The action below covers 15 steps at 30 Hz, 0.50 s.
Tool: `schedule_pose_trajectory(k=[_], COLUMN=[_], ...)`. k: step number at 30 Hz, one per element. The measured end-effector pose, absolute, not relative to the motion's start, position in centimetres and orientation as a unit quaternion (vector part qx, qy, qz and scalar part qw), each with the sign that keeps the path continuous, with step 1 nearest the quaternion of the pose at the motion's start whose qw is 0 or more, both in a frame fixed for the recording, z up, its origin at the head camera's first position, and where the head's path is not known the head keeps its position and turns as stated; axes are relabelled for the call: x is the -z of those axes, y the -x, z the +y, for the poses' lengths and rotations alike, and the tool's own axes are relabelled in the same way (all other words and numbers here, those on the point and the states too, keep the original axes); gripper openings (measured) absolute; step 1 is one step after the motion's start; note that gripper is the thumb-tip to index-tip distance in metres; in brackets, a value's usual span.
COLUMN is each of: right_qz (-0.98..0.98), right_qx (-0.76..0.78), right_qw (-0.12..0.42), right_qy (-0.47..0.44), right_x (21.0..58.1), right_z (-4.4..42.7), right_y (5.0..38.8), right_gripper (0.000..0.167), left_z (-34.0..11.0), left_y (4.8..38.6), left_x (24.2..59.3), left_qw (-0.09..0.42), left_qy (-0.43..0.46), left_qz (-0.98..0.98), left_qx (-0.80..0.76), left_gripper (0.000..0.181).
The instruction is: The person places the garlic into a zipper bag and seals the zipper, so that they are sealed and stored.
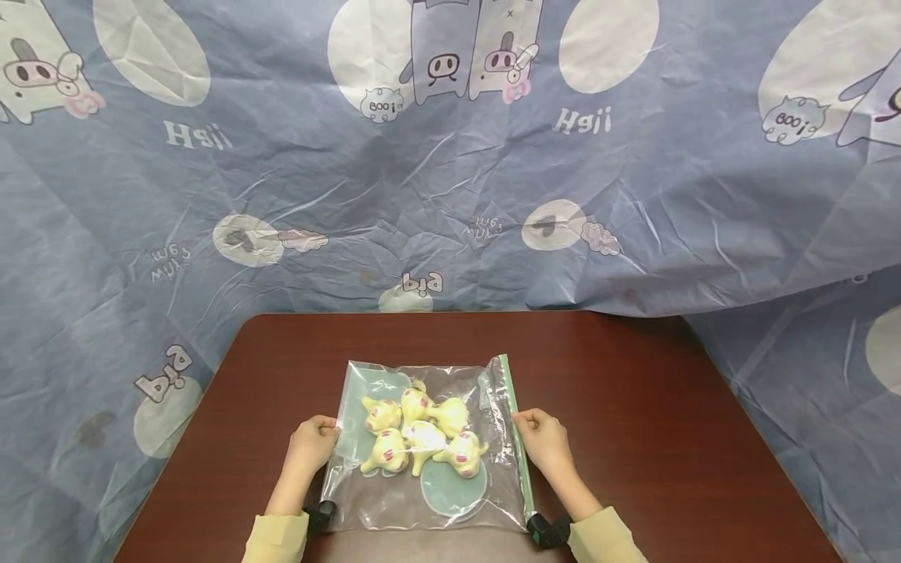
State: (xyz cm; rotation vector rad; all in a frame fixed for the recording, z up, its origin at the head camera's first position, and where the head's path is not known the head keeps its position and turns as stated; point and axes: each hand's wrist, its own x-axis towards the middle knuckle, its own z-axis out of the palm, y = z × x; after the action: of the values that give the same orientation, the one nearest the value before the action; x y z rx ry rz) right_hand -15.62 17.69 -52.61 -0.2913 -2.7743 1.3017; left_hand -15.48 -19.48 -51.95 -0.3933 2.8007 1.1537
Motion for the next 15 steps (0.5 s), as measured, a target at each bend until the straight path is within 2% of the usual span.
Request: schedule_pose_trajectory(k=[15], right_qz=[-0.904], right_qx=[-0.410], right_qw=[0.031], right_qy=[0.116], right_x=[52.9], right_z=[19.3], right_y=[15.6], right_gripper=[0.022], left_z=[-18.3], left_y=[15.2], left_x=[52.2], left_qw=[0.033], left_qy=[0.121], left_qz=[0.913], left_qx=[-0.388], left_gripper=[0.022])
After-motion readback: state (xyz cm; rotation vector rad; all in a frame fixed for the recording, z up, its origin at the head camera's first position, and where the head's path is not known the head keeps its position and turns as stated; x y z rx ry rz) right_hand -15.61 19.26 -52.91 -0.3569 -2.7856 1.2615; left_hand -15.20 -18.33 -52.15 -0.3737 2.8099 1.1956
